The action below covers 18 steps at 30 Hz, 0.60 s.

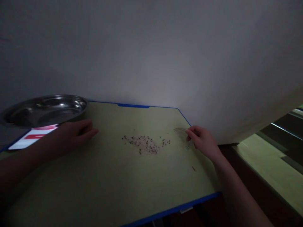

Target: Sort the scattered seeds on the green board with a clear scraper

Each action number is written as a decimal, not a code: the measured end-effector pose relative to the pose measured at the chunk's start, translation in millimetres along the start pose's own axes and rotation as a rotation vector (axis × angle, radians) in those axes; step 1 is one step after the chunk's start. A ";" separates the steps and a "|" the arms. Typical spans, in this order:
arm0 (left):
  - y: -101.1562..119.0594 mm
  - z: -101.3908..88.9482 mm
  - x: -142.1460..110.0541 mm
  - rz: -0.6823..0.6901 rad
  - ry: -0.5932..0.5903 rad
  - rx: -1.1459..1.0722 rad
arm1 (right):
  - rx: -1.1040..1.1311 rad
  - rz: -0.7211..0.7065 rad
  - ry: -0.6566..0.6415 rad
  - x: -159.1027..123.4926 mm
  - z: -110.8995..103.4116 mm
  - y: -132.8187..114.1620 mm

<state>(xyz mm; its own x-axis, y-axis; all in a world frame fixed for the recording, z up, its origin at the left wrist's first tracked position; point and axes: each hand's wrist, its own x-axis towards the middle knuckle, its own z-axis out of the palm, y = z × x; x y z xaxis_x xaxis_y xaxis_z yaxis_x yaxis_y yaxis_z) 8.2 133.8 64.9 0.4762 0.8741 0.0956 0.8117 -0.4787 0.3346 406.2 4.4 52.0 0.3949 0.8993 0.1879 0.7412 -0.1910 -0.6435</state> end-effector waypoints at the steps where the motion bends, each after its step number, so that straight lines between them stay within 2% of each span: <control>1: 0.6 -0.4 -0.1 -0.005 -0.006 -0.011 | -0.003 0.008 -0.031 8.6 0.9 1.6; 6: -0.7 -1.5 0.3 -0.030 -0.033 -0.039 | 0.037 -0.008 -0.161 53.2 10.4 3.5; 9: -3.6 -1.7 1.3 -0.065 -0.051 -0.064 | 0.063 -0.034 -0.215 67.7 18.7 1.1; 13: -5.4 -0.7 2.2 -0.097 -0.075 -0.091 | 0.080 -0.054 -0.264 66.3 25.4 2.6; 18: -7.4 2.6 3.2 -0.109 -0.084 -0.062 | 0.064 -0.050 -0.287 58.7 16.9 16.6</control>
<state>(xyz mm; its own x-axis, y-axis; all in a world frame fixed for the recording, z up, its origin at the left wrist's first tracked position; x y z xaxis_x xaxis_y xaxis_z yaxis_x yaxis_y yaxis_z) 4.5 139.9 60.2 0.4147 0.9097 -0.0222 0.8390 -0.3729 0.3962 432.5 60.7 39.8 0.1825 0.9832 0.0090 0.7167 -0.1267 -0.6858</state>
